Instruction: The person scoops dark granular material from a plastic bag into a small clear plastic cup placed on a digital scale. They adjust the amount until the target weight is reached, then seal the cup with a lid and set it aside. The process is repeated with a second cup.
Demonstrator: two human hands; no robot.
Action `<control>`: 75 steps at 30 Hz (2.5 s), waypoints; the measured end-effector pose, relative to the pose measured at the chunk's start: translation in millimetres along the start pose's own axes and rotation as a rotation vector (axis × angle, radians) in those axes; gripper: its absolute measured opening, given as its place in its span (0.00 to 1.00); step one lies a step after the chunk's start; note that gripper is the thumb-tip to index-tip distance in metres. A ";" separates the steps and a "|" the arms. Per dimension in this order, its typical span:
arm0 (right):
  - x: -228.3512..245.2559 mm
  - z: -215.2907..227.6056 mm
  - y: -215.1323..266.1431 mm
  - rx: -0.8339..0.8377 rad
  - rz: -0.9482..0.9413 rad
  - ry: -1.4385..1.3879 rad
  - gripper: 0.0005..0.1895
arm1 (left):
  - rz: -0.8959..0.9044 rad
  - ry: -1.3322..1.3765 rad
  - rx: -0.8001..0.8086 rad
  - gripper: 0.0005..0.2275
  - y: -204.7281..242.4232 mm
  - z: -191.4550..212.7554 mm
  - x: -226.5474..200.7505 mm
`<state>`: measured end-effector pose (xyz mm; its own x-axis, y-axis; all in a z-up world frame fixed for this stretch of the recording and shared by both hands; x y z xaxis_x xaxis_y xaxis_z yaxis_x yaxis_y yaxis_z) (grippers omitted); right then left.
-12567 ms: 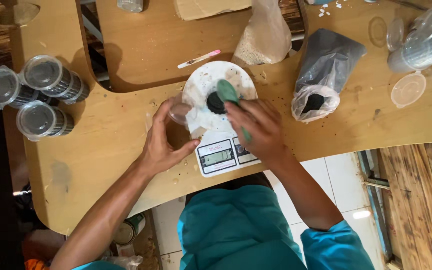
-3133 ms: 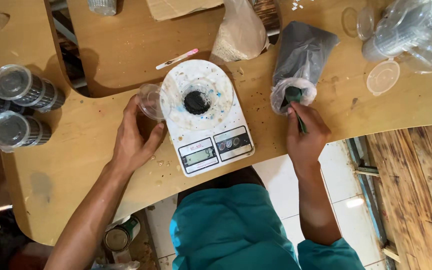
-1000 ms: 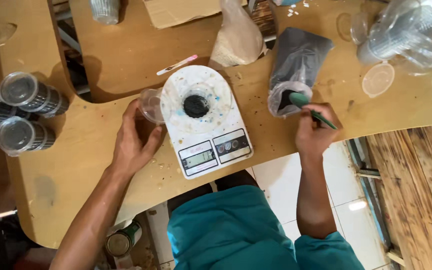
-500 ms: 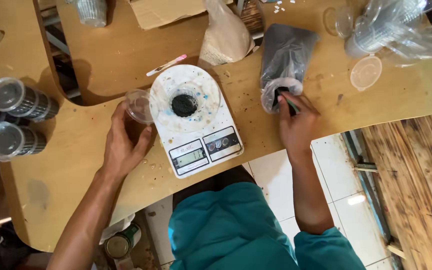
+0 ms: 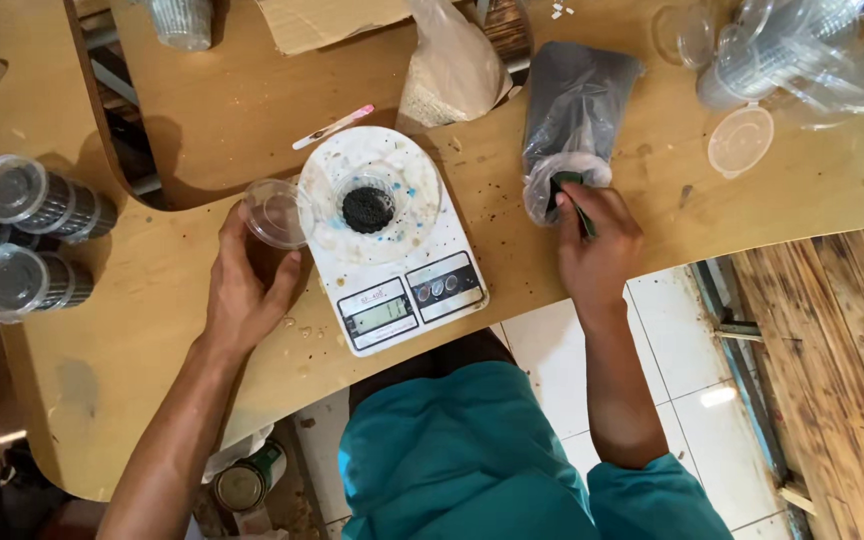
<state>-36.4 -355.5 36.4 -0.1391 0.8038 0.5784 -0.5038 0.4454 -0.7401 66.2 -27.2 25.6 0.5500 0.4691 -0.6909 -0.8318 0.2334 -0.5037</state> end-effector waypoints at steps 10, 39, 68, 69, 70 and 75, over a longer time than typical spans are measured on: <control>-1.6 -6.5 -2.7 0.038 -0.006 0.044 0.06 | 0.000 0.009 -0.005 0.29 0.9 0.6 3.1; 27.4 34.4 12.5 -0.053 0.090 -0.074 0.06 | 0.049 0.003 0.003 0.29 -4.5 0.1 -3.5; 142.1 -64.4 4.5 0.140 0.347 -0.429 0.12 | -0.039 0.039 0.041 0.28 1.9 -3.9 6.2; 143.3 -63.0 2.9 0.141 0.347 -0.429 0.12 | -0.038 0.039 0.041 0.28 2.0 -3.7 7.1; 143.4 -62.3 1.1 0.153 0.329 -0.438 0.11 | -0.041 0.036 0.046 0.28 2.2 -4.1 7.7; 120.6 -54.5 1.4 0.138 0.286 -0.452 0.09 | -0.047 0.033 0.041 0.28 1.9 -2.8 4.1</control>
<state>-7.4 -236.5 86.4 -0.6237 0.6226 0.4726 -0.4947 0.1537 -0.8554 67.0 -27.2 20.3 0.5901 0.4287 -0.6841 -0.8070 0.2896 -0.5147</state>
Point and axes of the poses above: each hand's wrist, its own y-axis away from the middle knuckle, its own z-axis out of the back of the hand, x = y × z, the point moved 8 cm from there along -y, towards the middle knuckle, and after that the axes turned 13 degrees about -x, right-handed, at the moved point
